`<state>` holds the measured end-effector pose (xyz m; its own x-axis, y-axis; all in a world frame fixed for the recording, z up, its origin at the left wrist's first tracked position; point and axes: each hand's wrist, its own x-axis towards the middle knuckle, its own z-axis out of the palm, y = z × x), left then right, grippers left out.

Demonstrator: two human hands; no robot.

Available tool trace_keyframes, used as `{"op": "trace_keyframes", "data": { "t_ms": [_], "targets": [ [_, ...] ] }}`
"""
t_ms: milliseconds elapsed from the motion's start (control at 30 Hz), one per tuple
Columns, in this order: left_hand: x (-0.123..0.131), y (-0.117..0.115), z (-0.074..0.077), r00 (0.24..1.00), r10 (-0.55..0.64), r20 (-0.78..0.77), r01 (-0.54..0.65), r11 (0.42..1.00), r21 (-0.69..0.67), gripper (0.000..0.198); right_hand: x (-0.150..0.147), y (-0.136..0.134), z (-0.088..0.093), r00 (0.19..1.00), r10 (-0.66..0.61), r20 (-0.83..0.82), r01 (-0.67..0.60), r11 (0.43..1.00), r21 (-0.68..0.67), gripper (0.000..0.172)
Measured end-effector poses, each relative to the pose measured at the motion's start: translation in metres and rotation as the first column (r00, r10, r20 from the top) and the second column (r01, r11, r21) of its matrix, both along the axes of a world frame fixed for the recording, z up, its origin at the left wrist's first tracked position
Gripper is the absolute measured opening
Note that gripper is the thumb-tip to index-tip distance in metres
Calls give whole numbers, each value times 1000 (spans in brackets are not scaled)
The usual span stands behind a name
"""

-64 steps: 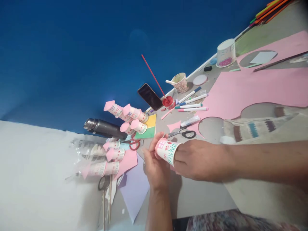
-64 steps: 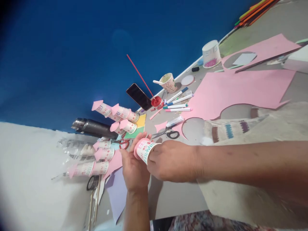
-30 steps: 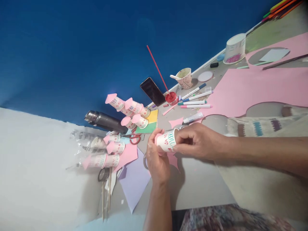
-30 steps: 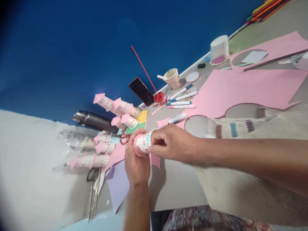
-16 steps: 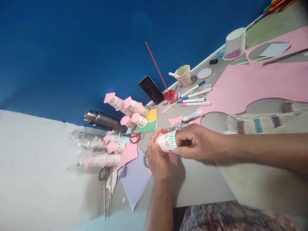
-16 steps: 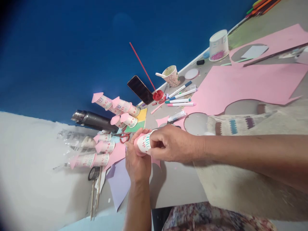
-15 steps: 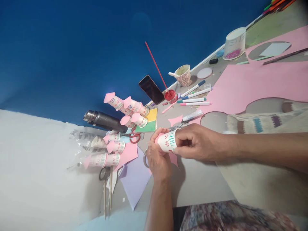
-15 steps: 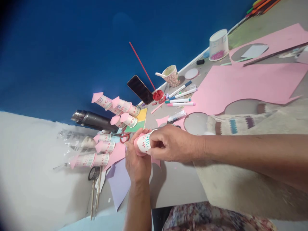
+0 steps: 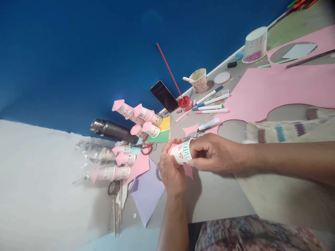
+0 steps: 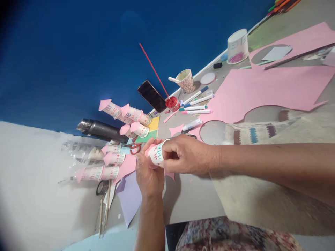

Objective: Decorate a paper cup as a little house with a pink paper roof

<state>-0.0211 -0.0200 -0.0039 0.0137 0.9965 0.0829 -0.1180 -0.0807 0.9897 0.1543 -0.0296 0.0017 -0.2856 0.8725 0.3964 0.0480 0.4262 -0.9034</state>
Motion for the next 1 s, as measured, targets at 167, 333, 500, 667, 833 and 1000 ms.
{"op": "trace_keyframes", "data": {
  "t_ms": [167,333,500,667,833,1000],
  "targets": [
    [0,0,-1,1000,10,16,-10,1000,6,57,0,0,1,1000,14,17,-14,1000,-11,23],
    [0,-1,0,1000,18,0,-18,1000,-3,58,1,-1,1,999,35,22,-34,999,-31,21],
    [1,-1,1,1000,24,4,-24,1000,-9,61,1,0,0,999,35,32,-34,999,-16,21],
    [0,1,-1,1000,3,28,-2,1000,-25,62,0,-1,2,998,51,28,-50,998,-24,22],
    [-5,6,0,995,3,102,-2,1000,-10,65,6,2,7,998,1,-64,-18,963,-268,22],
    [-11,10,4,989,23,147,-18,999,-36,62,20,17,-1,957,-5,-289,-139,868,-476,34]
  ]
}}
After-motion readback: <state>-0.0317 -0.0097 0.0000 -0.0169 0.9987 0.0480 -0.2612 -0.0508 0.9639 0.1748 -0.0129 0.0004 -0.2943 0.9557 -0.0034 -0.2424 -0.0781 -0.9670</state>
